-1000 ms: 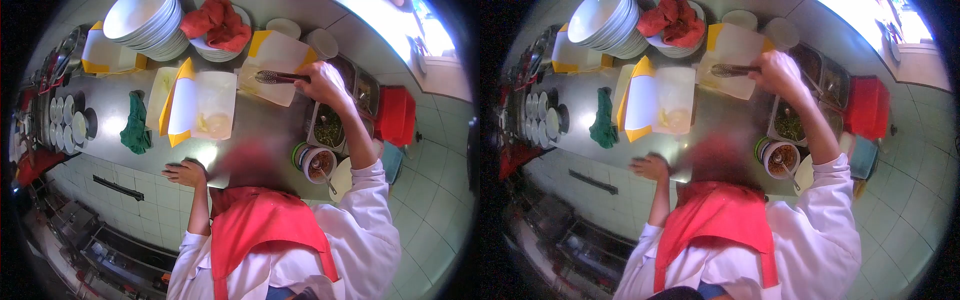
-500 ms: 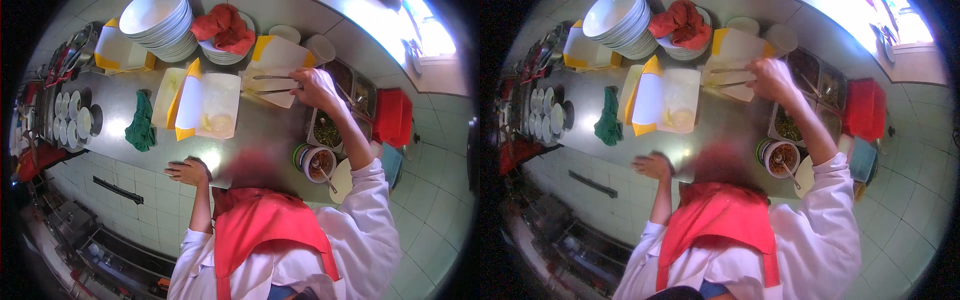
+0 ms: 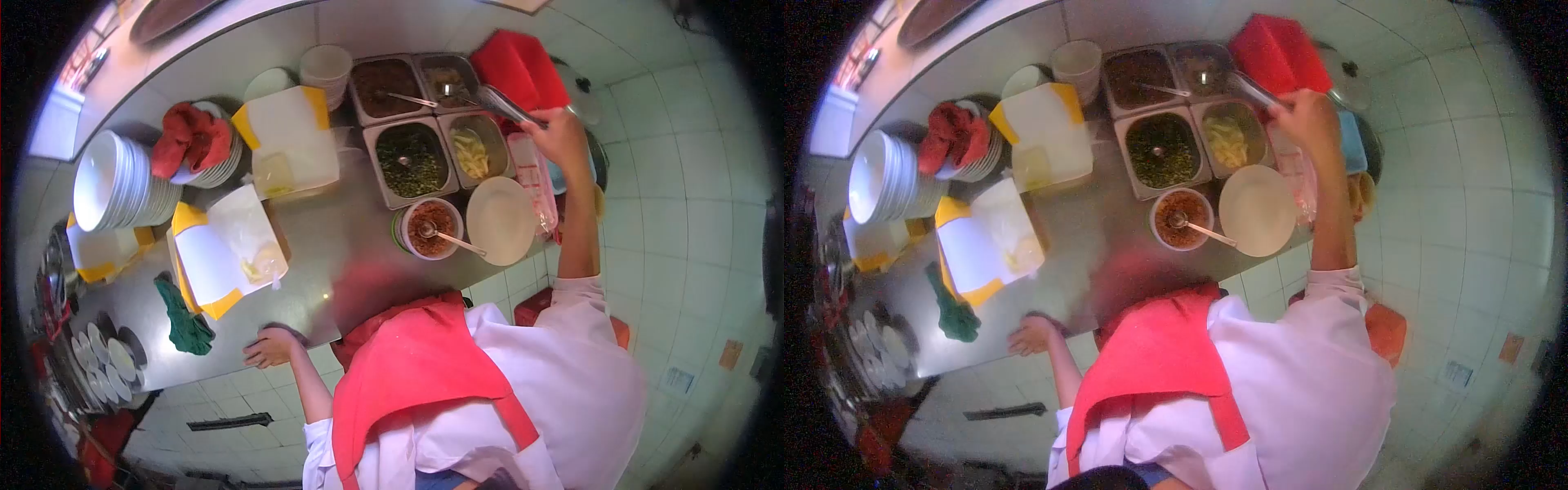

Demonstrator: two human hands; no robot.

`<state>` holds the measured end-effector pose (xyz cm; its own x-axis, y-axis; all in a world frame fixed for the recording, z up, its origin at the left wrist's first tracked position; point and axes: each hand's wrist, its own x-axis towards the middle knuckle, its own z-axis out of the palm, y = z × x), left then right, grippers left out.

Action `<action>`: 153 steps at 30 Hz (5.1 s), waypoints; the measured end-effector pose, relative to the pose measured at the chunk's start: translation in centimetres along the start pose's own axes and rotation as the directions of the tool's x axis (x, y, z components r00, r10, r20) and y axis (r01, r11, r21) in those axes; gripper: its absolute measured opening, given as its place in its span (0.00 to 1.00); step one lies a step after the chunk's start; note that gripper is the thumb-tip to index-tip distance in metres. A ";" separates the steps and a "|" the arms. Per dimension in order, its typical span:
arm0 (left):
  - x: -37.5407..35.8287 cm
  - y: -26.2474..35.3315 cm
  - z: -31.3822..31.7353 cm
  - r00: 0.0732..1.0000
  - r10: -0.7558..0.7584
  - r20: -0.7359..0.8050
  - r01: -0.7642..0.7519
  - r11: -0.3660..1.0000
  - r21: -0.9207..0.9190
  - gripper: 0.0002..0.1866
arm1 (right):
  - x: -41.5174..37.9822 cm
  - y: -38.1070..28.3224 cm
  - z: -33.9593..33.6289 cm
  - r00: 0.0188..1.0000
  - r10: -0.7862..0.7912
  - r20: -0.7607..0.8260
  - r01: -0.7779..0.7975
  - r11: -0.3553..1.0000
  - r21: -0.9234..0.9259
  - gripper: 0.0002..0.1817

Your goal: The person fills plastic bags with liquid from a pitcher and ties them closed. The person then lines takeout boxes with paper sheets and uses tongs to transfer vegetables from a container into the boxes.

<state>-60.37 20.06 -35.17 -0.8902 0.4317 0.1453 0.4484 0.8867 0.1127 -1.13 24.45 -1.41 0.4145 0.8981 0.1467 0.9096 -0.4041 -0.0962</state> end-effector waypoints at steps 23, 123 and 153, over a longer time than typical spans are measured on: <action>0.7 -0.1 1.1 0.999 0.003 -0.041 -0.002 1.000 0.031 0.35 | -0.5 7.8 8.5 0.945 0.039 0.324 -0.049 0.999 0.022 0.15; -13.8 -12.4 -7.2 0.920 0.360 0.154 -0.166 0.716 -0.679 0.20 | 16.3 2.3 5.5 0.939 -0.210 -0.271 0.342 0.621 0.705 0.22; 6.8 -5.0 -3.8 0.510 0.844 0.163 -0.412 0.407 -0.815 0.03 | -1.1 1.0 1.6 0.975 0.066 -0.214 0.047 0.874 0.484 0.23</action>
<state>-68.31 17.96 -31.04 -0.0885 0.9960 0.0088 0.6147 0.0477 0.7873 -0.66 23.33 -3.23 0.4699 0.8114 0.3476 0.8012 -0.2269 -0.5537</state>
